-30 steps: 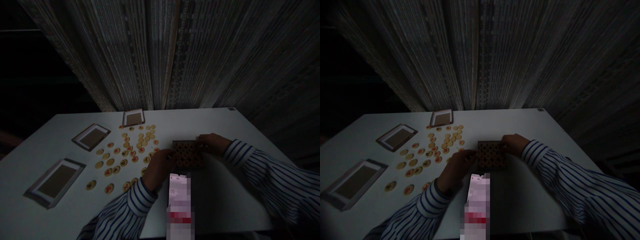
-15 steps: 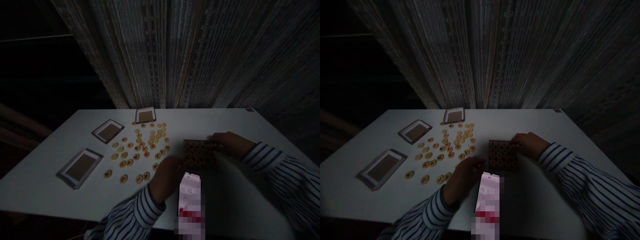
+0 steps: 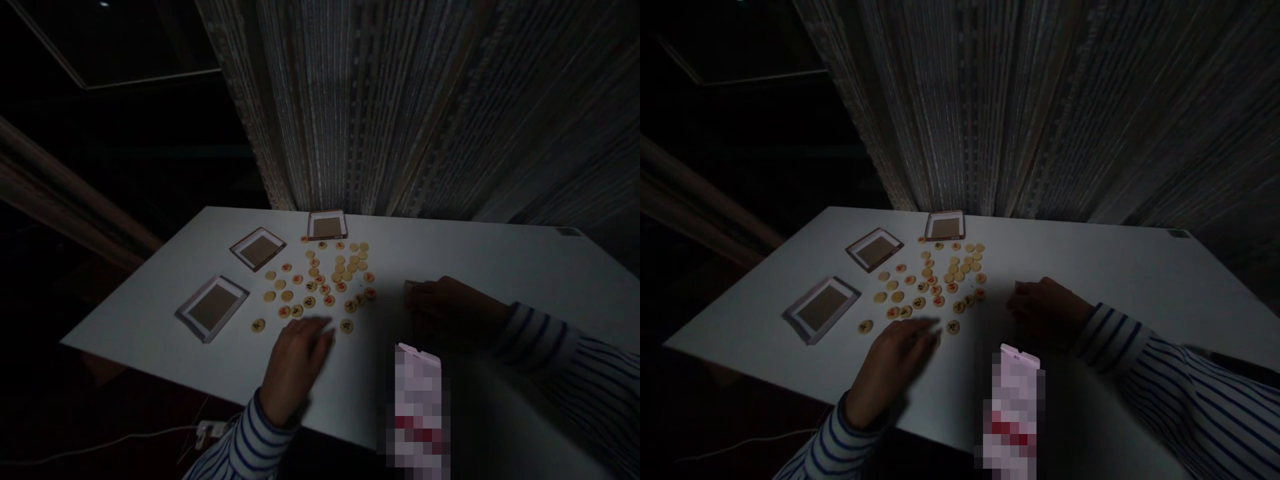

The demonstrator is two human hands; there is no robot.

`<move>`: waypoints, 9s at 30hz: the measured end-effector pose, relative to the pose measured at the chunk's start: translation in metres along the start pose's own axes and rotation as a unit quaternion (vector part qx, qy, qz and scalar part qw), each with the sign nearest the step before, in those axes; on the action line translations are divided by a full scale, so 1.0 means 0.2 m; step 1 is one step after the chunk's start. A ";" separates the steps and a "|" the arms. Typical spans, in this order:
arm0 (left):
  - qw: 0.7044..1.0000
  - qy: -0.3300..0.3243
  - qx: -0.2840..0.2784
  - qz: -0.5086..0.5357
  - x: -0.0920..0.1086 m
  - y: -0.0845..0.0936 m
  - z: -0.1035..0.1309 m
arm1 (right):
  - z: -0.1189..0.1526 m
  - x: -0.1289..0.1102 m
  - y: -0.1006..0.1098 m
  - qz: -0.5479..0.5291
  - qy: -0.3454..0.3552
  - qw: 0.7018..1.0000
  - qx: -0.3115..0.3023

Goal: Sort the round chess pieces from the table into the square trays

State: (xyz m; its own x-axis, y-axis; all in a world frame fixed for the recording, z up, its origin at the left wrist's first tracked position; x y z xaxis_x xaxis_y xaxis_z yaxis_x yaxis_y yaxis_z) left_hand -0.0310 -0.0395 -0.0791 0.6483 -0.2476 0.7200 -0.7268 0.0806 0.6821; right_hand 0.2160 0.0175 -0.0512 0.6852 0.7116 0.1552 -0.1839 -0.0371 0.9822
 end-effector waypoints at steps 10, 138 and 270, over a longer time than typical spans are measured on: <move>0.995 0.009 0.090 -0.046 -0.16 0.16 0.06 | -0.30 -0.17 0.00 -0.007 0.026 1.000 -0.008; 0.999 0.012 -0.017 -0.035 -0.14 0.18 -0.42 | -0.73 -0.15 0.04 -0.016 -0.040 0.999 -0.011; 0.985 0.105 0.120 0.059 -0.30 0.58 -0.15 | -0.44 -0.02 0.01 -0.018 0.034 0.991 0.132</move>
State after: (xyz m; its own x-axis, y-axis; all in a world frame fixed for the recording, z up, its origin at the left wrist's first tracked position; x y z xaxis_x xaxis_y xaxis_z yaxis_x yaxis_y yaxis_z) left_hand -0.1467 0.0131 -0.0390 0.5711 -0.0423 0.8198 -0.8158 -0.1396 0.5612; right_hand 0.1499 0.0765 -0.0600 0.6379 0.7607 0.1201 0.0366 -0.1857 0.9819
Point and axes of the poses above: each hand's wrist, its own z-axis away from the middle knuckle, its own y-axis out of the back of the hand, x = y × z, the point moved 3 cm from there along -z, towards the middle knuckle, and after that the axes turned 14 degrees about z, right-handed, at the moved point
